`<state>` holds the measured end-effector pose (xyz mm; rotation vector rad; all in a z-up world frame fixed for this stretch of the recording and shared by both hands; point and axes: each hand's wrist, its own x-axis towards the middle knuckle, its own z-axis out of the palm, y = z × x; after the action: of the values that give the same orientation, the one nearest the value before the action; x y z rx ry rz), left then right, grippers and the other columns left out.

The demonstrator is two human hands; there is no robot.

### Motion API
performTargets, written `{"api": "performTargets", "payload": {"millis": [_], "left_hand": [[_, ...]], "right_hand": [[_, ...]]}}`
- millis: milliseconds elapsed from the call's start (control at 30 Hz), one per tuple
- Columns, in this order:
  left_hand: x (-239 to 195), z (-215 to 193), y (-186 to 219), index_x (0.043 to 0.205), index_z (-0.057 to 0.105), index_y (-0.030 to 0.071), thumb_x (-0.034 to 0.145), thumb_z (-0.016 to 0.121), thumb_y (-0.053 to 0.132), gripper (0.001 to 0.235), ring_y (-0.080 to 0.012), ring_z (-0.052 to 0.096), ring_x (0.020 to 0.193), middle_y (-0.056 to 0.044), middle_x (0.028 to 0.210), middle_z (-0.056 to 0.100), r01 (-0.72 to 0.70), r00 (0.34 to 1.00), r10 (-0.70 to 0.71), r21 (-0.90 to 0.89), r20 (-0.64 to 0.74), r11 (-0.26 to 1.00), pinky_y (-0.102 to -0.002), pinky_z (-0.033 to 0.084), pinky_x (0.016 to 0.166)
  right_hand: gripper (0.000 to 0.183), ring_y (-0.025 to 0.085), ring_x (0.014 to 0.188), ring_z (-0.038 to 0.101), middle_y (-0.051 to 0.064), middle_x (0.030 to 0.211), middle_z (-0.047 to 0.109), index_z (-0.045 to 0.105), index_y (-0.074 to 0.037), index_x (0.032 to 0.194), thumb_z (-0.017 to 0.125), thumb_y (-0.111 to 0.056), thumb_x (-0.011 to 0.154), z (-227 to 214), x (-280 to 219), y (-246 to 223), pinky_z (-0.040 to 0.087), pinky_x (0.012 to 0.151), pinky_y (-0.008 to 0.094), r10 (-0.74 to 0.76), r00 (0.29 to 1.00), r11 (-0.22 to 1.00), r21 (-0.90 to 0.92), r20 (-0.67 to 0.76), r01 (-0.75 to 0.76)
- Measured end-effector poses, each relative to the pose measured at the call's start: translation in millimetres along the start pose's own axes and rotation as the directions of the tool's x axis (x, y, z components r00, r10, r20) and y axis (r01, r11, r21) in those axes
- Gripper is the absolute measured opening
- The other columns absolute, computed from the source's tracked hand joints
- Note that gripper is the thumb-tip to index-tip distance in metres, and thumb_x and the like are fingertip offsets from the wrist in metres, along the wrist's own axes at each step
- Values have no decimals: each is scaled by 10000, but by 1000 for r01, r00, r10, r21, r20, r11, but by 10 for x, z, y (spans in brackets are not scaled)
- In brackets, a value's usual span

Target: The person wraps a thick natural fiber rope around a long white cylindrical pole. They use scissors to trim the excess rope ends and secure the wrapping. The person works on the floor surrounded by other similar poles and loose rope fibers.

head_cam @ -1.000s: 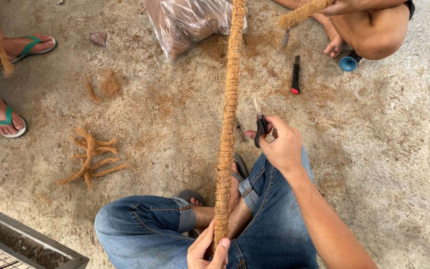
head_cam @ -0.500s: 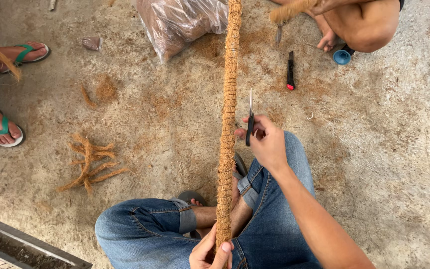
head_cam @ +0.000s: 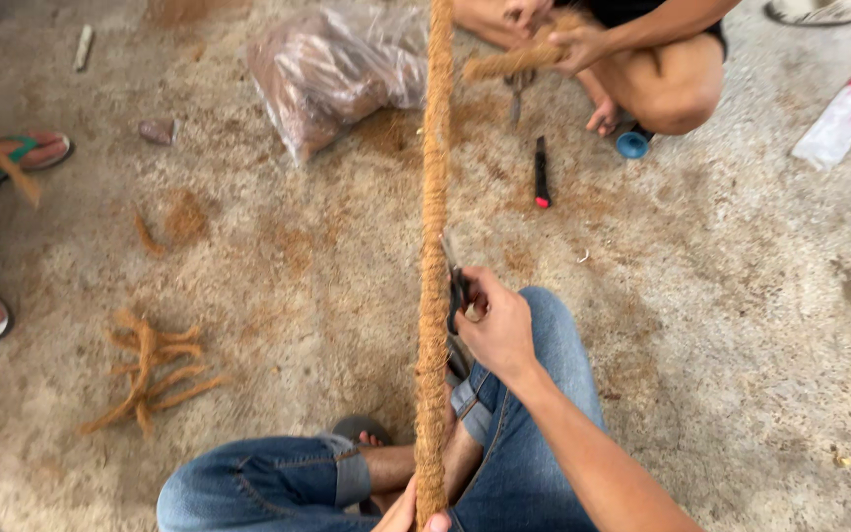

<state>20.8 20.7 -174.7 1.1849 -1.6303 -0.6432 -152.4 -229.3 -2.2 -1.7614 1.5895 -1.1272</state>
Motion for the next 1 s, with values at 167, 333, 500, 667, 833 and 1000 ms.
{"api": "performTargets", "payload": {"millis": [167, 333, 500, 667, 833, 1000], "left_hand": [[34, -137, -720, 1443, 543, -21, 922, 679, 400, 683, -242, 694, 1003, -175, 1018, 753, 476, 869, -406, -250, 285, 843, -354, 475, 949], [-379, -153, -549, 1497, 484, -11, 902, 694, 423, 765, -176, 713, 796, -125, 846, 751, 593, 782, -477, -247, 401, 766, -294, 555, 779], [-440, -95, 79, 1489, 528, -5, 933, 687, 439, 729, -125, 744, 736, -76, 819, 772, 546, 838, -531, -229, 129, 806, -251, 602, 736], [-330, -55, -249, 1542, 387, 19, 833, 775, 390, 890, -149, 696, 704, -104, 781, 723, 724, 690, -584, -425, 428, 544, -274, 563, 675], [-506, -37, -187, 1486, 474, -34, 849, 780, 422, 841, -126, 716, 730, -82, 786, 744, 667, 743, -623, -360, 245, 652, -247, 571, 707], [-399, 40, -388, 1512, 449, -43, 858, 790, 424, 873, -144, 717, 760, -116, 806, 742, 624, 782, -529, -440, 330, 646, -265, 551, 775]], "right_hand": [[337, 93, 550, 599, 68, 722, 707, 691, -80, 1113, 834, -97, 808, 121, 0, 126, 493, 526, 279, 79, 997, 985, 156, 2, -79], [347, 83, 598, 440, 10, 716, 606, 677, -75, 1151, 811, -99, 832, 116, -131, 194, 387, 534, 272, 147, 988, 946, 285, 55, -157], [356, 87, 619, 397, -7, 695, 458, 640, -88, 1146, 776, -71, 817, 55, -294, 114, 351, 553, 273, 183, 974, 942, 259, 133, -212], [344, 84, 644, 423, -22, 758, 530, 623, -86, 1125, 749, -66, 806, 84, -244, 39, 380, 583, 265, 169, 973, 918, 334, 155, -212], [314, 90, 595, 446, 0, 714, 567, 627, -53, 1111, 757, -111, 831, 54, -71, -89, 381, 553, 270, 129, 986, 951, 269, 103, -152], [328, 105, 548, 510, 72, 650, 620, 665, -5, 1054, 832, -157, 815, 32, 31, -182, 418, 516, 291, 155, 983, 962, 212, 99, -173]]}}
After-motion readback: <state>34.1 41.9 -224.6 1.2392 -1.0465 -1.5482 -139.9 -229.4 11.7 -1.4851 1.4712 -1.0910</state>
